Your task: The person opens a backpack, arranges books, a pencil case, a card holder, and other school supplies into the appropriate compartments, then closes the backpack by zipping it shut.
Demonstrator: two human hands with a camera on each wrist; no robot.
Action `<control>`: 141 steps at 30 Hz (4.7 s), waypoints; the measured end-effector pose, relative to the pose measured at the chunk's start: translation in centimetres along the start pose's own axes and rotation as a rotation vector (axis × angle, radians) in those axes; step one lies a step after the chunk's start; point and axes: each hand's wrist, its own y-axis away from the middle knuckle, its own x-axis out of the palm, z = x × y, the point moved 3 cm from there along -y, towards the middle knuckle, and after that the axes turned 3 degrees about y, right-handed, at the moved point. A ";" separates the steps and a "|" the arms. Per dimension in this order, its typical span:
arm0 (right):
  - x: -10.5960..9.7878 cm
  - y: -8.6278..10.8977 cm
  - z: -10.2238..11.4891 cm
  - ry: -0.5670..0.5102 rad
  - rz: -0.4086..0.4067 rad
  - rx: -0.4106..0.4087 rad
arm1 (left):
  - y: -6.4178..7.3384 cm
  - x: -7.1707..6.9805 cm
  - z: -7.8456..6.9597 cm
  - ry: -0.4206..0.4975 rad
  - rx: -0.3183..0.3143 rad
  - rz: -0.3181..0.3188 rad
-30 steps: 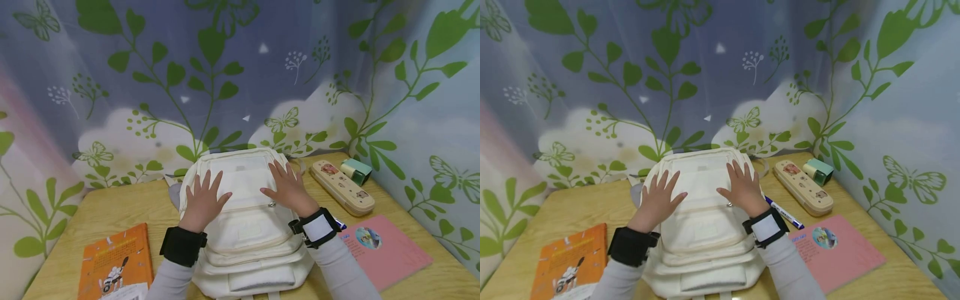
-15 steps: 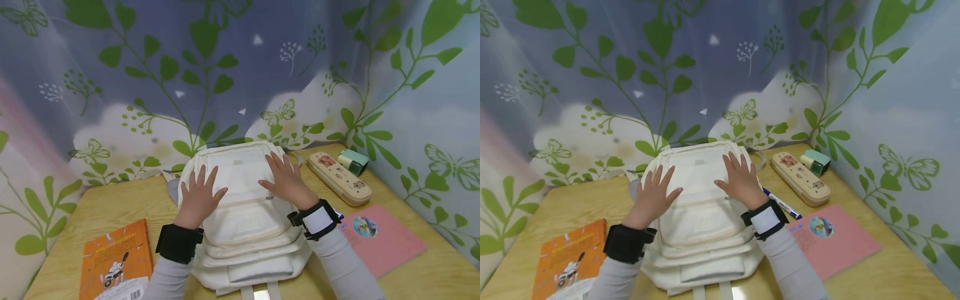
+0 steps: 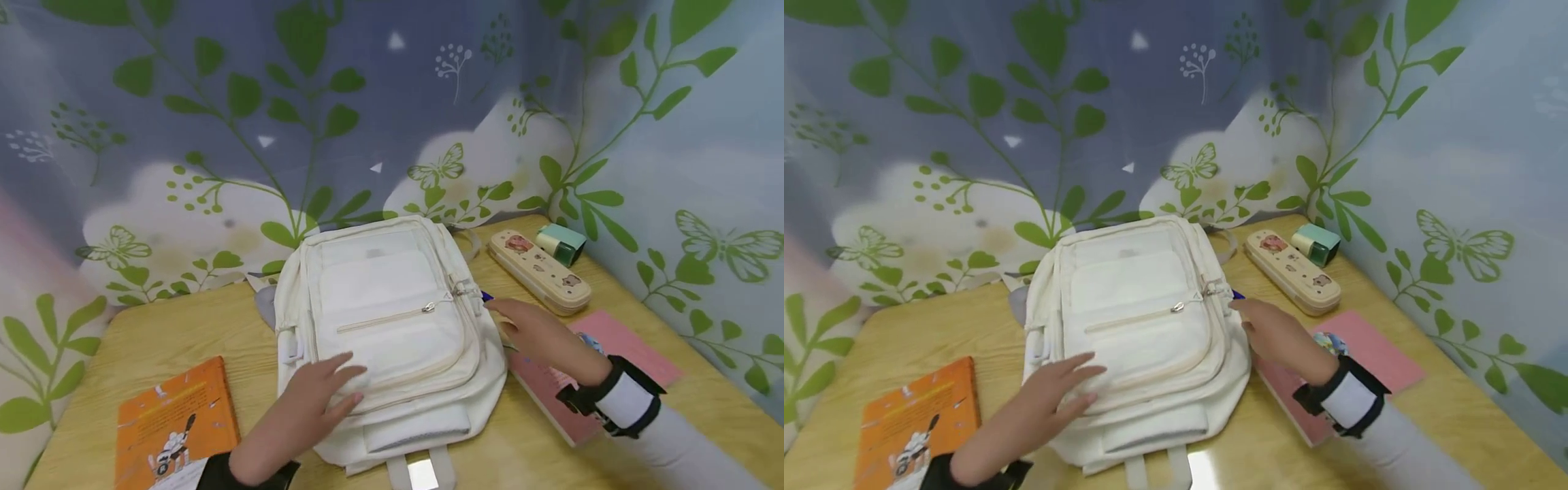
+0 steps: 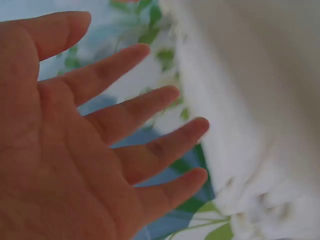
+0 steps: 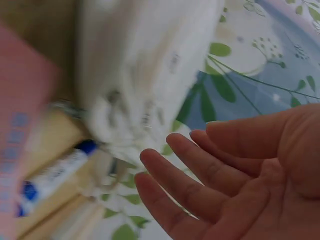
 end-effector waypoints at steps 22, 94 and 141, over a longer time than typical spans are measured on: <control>4.5 -2.7 -4.8 -0.206 0.180 0.101 | 4.3 5.3 0.6 -0.187 0.146 -0.111; 5.2 6.9 6.9 0.056 0.224 -0.177 | 3.3 8.7 -0.6 -0.524 0.130 -0.438; 3.7 4.8 3.9 0.218 -0.209 -0.393 | -5.7 7.5 -9.5 0.531 0.083 0.218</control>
